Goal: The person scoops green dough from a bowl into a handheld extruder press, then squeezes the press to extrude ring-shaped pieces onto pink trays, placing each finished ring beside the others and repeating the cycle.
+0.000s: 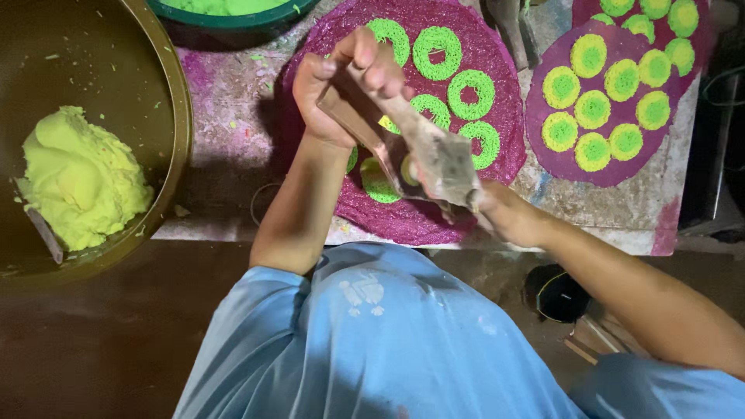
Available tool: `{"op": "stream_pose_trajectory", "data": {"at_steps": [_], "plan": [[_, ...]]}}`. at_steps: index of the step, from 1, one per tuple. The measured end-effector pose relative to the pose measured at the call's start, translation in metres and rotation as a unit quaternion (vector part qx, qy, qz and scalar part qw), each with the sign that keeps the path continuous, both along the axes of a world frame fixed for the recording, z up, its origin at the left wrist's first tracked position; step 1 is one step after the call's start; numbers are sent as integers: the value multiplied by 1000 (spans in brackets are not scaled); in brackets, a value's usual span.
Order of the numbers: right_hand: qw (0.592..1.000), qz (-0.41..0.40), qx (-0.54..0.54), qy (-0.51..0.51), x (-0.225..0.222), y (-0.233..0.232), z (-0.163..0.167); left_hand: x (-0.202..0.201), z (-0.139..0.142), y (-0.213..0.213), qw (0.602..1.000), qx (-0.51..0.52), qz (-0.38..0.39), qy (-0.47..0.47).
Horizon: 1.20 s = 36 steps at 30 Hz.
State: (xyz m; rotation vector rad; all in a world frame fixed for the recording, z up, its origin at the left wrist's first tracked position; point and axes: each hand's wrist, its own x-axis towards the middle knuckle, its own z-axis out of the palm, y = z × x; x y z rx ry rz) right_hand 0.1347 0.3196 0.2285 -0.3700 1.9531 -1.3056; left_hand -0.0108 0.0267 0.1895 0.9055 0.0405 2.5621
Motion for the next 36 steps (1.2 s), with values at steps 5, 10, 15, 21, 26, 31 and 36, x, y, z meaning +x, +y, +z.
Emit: {"op": "stream_pose_trajectory", "data": {"at_steps": [5, 10, 15, 21, 26, 31, 36], "plan": [[997, -43, 32, -57, 18, 45, 19, 18, 18, 19, 998, -25, 2, -59], [985, -72, 150, -47, 21, 31, 17, 14, 0, 34, 995, 61, -26, -80], [976, -107, 182, -60, 17, -6, 9, 8, -30, 23, 993, 101, -42, -44], [993, -60, 81, 62, 20, 15, -11, 10, -30, 33, 993, 94, 0, -68], [976, -143, 138, -89, 25, 11, -44, 13, 27, 12, 996, -19, 84, -22], [964, -86, -149, -204, 35, 51, 18, 47, 85, 12, 971, -125, 196, 57], [983, -109, 31, -142, 45, 93, 54, 37, 68, 62, 998, -45, 8, -44]]}}
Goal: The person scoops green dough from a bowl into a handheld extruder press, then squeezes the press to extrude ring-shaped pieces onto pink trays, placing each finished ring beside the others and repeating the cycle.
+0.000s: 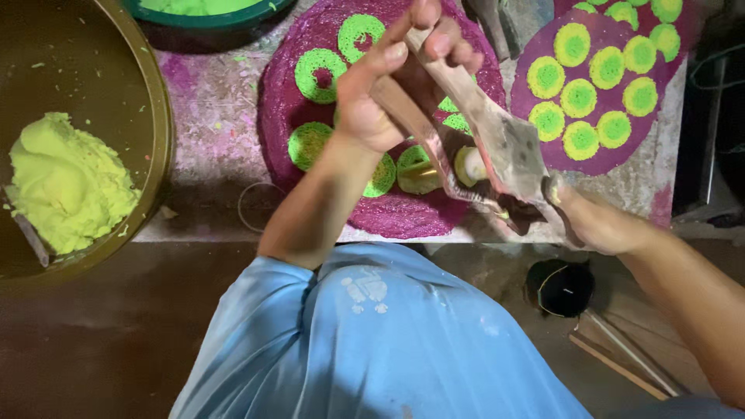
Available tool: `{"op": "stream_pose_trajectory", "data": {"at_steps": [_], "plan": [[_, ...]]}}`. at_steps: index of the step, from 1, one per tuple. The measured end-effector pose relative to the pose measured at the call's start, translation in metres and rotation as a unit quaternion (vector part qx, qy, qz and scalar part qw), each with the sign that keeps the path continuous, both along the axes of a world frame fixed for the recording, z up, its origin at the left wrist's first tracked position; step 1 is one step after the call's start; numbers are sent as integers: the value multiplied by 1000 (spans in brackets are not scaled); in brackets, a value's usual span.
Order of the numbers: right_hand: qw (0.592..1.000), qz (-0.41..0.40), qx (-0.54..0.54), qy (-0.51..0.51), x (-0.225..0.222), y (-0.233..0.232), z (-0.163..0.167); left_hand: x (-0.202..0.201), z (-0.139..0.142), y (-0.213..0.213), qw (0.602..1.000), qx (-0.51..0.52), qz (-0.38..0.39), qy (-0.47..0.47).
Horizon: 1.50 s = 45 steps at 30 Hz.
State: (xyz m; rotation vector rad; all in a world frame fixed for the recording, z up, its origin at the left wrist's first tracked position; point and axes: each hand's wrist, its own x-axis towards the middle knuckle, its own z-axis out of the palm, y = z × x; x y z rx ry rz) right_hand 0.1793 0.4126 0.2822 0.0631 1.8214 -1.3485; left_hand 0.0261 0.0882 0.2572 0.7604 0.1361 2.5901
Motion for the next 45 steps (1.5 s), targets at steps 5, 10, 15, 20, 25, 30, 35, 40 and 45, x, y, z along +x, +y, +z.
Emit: {"op": "stream_pose_trajectory", "data": {"at_steps": [5, 10, 15, 20, 25, 30, 35, 40, 45], "plan": [[960, 21, 242, 138, -3, -12, -22, -17, -69, 48, 989, 98, -58, -95], [963, -7, 216, 160, -5, -47, -26, -31, -107, 53, 993, 79, -54, -73], [988, -60, 122, 79, -9, -42, -17, -25, -107, 60, 992, 63, -30, -108], [948, -8, 239, 209, -25, -25, -47, -47, -82, 50, 997, 44, -32, -57], [988, -68, 121, 63, -56, -9, -50, -82, -61, 32, 997, -50, -1, -57], [964, -2, 199, 177, -95, -32, -31, -110, -77, 44, 997, 70, 14, -43], [930, 26, 249, 270, -107, -66, -38, -134, -108, 39, 997, 67, 11, -22], [955, 3, 214, 205, -110, -55, -35, -131, -112, 46, 995, 75, 22, -57], [937, -12, 226, 267, -116, -57, -55, -135, -87, 36, 999, 49, 18, -17]]}}
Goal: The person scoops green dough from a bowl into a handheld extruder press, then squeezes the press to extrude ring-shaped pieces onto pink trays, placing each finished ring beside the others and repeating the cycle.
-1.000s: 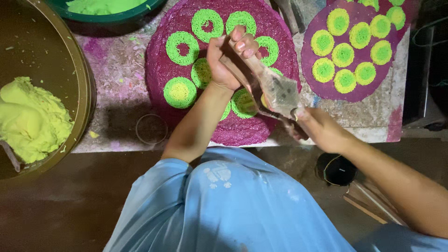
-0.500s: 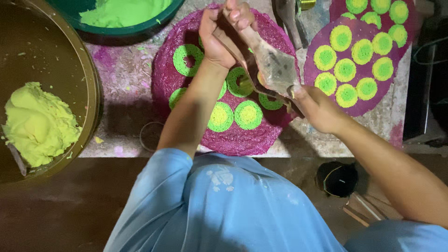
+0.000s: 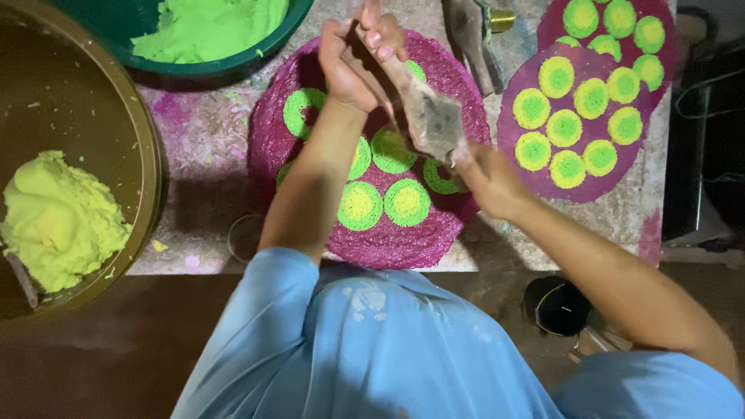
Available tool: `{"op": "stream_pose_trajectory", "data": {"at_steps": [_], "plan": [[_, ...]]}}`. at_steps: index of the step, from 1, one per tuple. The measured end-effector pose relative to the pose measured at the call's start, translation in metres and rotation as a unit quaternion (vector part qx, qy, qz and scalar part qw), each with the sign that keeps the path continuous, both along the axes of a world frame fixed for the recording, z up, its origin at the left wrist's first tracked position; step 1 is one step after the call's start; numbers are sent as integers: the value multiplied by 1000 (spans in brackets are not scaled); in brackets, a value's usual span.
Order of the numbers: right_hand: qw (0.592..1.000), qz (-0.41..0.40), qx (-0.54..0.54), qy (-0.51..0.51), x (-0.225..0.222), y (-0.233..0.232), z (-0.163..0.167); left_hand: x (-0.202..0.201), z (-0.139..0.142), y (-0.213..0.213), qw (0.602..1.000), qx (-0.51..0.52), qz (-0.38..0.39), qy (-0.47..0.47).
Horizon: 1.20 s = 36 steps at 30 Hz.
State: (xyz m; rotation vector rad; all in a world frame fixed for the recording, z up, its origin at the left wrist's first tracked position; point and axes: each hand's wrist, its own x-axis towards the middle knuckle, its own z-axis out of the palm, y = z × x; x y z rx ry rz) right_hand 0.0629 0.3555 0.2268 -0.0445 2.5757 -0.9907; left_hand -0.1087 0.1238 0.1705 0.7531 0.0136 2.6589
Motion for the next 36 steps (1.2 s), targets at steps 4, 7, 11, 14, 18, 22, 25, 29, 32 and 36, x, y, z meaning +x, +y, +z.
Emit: {"op": "stream_pose_trajectory", "data": {"at_steps": [4, 7, 11, 14, 18, 22, 25, 29, 32, 36], "plan": [[974, 33, -199, -100, 13, 28, 1, 12, 17, -2, 998, -54, -11, -41], [964, -119, -59, -230, 41, 66, 24, 27, 20, 31, 992, -31, -51, -110], [974, -156, -59, -155, 60, 78, 39, 44, 5, 79, 991, 26, -72, -109], [985, -137, 13, -108, 63, 63, 39, 44, -14, 94, 991, 46, -74, -100], [989, -129, -26, -69, 66, 47, 35, 38, -33, 101, 994, 30, -77, -66], [984, -129, 1, -121, 70, 61, 32, 43, -37, 111, 990, -1, -62, -125], [984, -152, 9, -97, 64, 73, 18, 40, -23, 114, 993, 11, -59, -101], [997, -71, 1, 31, 41, 79, -4, 20, 9, 100, 996, -24, -20, -80], [997, -55, -50, -25, 15, 94, 3, 7, 26, 91, 993, -72, -6, -91], [997, -64, -42, -31, -6, 98, 25, -8, 23, 89, 988, -17, -85, -127]]}}
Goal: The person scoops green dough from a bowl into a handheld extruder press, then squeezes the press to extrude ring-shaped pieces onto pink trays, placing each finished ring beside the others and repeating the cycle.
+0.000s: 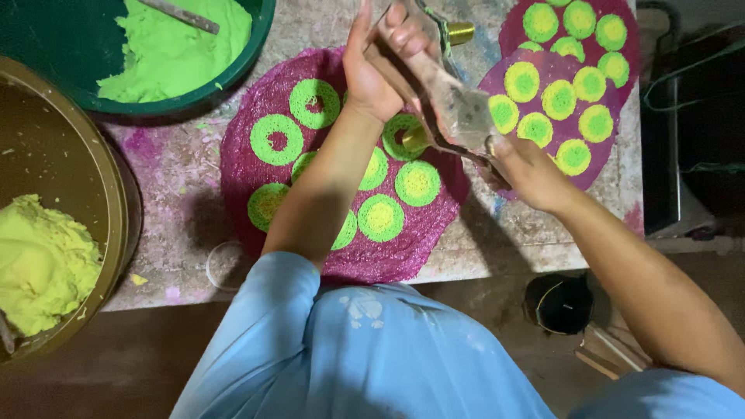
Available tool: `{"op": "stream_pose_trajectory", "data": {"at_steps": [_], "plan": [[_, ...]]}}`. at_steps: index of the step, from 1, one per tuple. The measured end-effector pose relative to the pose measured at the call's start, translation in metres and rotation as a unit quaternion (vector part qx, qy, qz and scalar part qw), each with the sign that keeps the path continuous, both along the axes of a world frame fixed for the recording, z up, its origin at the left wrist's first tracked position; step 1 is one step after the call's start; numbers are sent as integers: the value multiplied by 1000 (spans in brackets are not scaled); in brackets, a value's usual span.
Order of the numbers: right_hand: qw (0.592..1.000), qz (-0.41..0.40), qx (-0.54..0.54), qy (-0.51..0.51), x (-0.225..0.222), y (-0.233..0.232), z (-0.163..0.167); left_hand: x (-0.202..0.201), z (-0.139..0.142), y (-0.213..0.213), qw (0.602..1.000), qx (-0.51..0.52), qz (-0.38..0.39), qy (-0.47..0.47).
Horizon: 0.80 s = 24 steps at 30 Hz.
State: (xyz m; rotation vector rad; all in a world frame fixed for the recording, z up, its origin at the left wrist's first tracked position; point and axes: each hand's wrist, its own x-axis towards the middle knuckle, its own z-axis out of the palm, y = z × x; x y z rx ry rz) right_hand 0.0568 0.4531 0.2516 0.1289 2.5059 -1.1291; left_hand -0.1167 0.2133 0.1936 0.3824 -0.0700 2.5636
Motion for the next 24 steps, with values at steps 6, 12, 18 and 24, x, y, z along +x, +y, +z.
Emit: {"op": "stream_pose_trajectory", "data": {"at_steps": [6, 12, 18, 24], "plan": [[993, -31, 98, 60, -16, -41, -9, -28, -37, 5, 999, 8, 48, 10], [994, -41, 100, -4, -24, -39, -5, -31, -50, 13, 997, -40, 64, -22], [995, -40, 77, 57, -39, -46, -14, -46, -31, 4, 996, -28, 85, 17], [997, 8, -38, 63, -67, -51, -18, -75, -9, -37, 994, -74, 76, -41]]}}
